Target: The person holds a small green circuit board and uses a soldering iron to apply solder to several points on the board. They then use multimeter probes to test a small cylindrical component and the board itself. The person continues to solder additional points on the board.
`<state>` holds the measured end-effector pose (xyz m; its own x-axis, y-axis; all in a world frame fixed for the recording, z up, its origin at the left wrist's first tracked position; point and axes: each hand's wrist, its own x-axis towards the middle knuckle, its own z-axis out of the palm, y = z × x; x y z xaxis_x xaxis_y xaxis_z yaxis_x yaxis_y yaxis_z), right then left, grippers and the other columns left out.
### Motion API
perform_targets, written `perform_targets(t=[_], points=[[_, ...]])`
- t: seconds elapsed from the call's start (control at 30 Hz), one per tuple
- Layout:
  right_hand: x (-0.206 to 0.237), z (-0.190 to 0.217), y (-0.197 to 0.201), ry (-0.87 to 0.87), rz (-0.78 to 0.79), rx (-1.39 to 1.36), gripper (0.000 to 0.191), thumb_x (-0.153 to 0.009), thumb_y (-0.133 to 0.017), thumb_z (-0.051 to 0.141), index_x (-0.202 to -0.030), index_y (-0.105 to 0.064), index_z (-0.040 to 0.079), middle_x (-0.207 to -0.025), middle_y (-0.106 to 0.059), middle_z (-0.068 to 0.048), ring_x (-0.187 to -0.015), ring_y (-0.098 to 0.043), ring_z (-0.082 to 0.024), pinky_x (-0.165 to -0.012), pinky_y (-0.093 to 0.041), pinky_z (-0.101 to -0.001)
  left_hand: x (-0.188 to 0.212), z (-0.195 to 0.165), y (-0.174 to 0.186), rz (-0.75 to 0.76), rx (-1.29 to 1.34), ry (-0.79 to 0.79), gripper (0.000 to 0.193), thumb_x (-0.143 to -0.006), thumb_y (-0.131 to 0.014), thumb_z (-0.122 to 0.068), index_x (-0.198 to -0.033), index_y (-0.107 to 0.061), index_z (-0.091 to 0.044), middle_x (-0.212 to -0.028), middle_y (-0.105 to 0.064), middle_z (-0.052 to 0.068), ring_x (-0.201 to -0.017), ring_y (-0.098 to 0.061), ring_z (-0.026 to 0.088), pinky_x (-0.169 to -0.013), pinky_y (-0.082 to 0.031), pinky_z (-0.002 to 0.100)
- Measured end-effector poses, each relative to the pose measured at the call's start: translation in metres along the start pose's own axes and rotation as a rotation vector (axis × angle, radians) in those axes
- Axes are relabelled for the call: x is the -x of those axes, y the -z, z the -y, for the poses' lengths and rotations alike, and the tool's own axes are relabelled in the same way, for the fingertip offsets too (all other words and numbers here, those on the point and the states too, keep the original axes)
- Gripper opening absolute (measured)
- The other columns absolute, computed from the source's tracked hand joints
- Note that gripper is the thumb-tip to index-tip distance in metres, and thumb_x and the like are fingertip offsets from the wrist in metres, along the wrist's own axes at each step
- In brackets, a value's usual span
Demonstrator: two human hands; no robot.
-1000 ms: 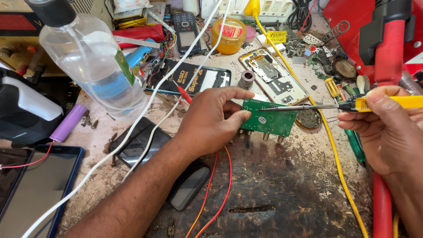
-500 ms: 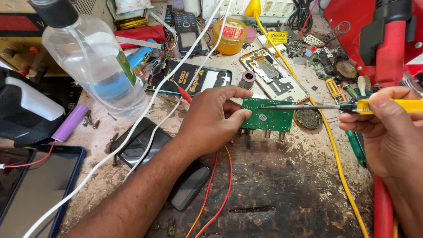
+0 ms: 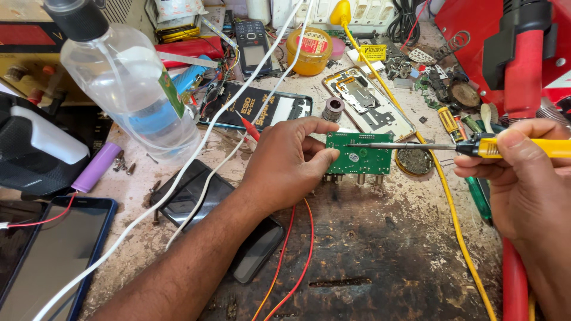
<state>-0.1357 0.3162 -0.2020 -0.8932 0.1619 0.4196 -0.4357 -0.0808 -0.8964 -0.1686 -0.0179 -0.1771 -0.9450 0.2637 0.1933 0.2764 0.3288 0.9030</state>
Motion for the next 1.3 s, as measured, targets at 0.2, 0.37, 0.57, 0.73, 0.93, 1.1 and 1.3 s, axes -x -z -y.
perform_targets(t=[0.2, 0.37, 0.57, 0.73, 0.93, 1.1, 1.3], points=[[0.0, -0.002, -0.004, 0.018, -0.019, 0.035, 0.012, -0.118, -0.057, 0.008, -0.11, -0.05, 0.002, -0.097, -0.068, -0.015, -0.081, -0.073, -0.028, -0.078, -0.066, -0.0412, -0.002, 0.002, 0.0, -0.009, -0.03, -0.009, 0.038, -0.084, -0.075, -0.014, -0.12, -0.07, -0.006, -0.078, -0.081, 0.006, -0.067, -0.075, 0.008, -0.062, -0.057, 0.027], [-0.009, -0.014, 0.01, 0.018, -0.053, -0.054, 0.014, -0.124, -0.053, 0.009, -0.113, -0.05, 0.002, -0.099, -0.069, -0.018, -0.085, -0.073, -0.028, -0.081, -0.065, -0.0394, -0.008, 0.008, -0.002, -0.026, -0.031, 0.005, 0.036, -0.083, -0.074, -0.018, -0.118, -0.07, -0.007, -0.077, -0.08, 0.004, -0.067, -0.075, 0.009, -0.063, -0.058, 0.027], [-0.023, -0.044, 0.019, 0.022, -0.048, -0.027, 0.014, -0.125, -0.051, 0.01, -0.113, -0.047, 0.002, -0.098, -0.068, -0.018, -0.086, -0.073, -0.027, -0.081, -0.065, -0.0393, -0.026, 0.031, -0.006, -0.05, -0.138, 0.084, 0.039, -0.082, -0.075, -0.026, -0.115, -0.07, -0.007, -0.074, -0.078, 0.003, -0.064, -0.075, 0.012, -0.062, -0.057, 0.03], [-0.024, -0.055, 0.021, 0.039, -0.038, 0.03, 0.01, -0.122, -0.051, 0.009, -0.116, -0.047, 0.003, -0.099, -0.067, -0.017, -0.085, -0.073, -0.027, -0.08, -0.065, -0.0396, -0.032, 0.035, -0.009, -0.043, -0.221, 0.113, 0.04, -0.08, -0.077, -0.034, -0.109, -0.071, -0.007, -0.071, -0.077, 0.005, -0.063, -0.075, 0.014, -0.061, -0.057, 0.032], [-0.022, -0.051, 0.035, 0.06, -0.019, -0.006, 0.014, -0.125, -0.05, 0.009, -0.114, -0.048, 0.002, -0.099, -0.067, -0.018, -0.086, -0.073, -0.028, -0.08, -0.065, -0.0395, -0.029, 0.029, -0.013, -0.154, -0.379, 0.047, 0.031, -0.094, -0.066, -0.037, -0.095, -0.077, -0.007, -0.076, -0.074, 0.012, -0.072, -0.074, 0.028, -0.068, -0.054, 0.042], [-0.028, -0.066, 0.035, 0.08, -0.003, -0.016, 0.013, -0.125, -0.049, 0.008, -0.113, -0.048, 0.002, -0.098, -0.066, -0.017, -0.085, -0.073, -0.027, -0.08, -0.064, -0.0398, -0.051, 0.051, -0.014, -0.206, -0.358, -0.124, 0.027, -0.096, -0.062, -0.032, -0.099, -0.073, -0.007, -0.083, -0.074, 0.014, -0.077, -0.073, 0.033, -0.07, -0.053, 0.046], [-0.036, -0.076, 0.031, 0.097, -0.022, -0.003, 0.016, -0.126, -0.049, 0.01, -0.112, -0.048, 0.003, -0.094, -0.063, -0.014, -0.083, -0.072, -0.026, -0.079, -0.064, -0.0386, -0.079, 0.065, -0.021, -0.041, -0.324, -0.162, 0.033, -0.098, -0.062, -0.038, -0.111, -0.074, -0.01, -0.103, -0.076, 0.013, -0.096, -0.072, 0.03, -0.084, -0.053, 0.043]])
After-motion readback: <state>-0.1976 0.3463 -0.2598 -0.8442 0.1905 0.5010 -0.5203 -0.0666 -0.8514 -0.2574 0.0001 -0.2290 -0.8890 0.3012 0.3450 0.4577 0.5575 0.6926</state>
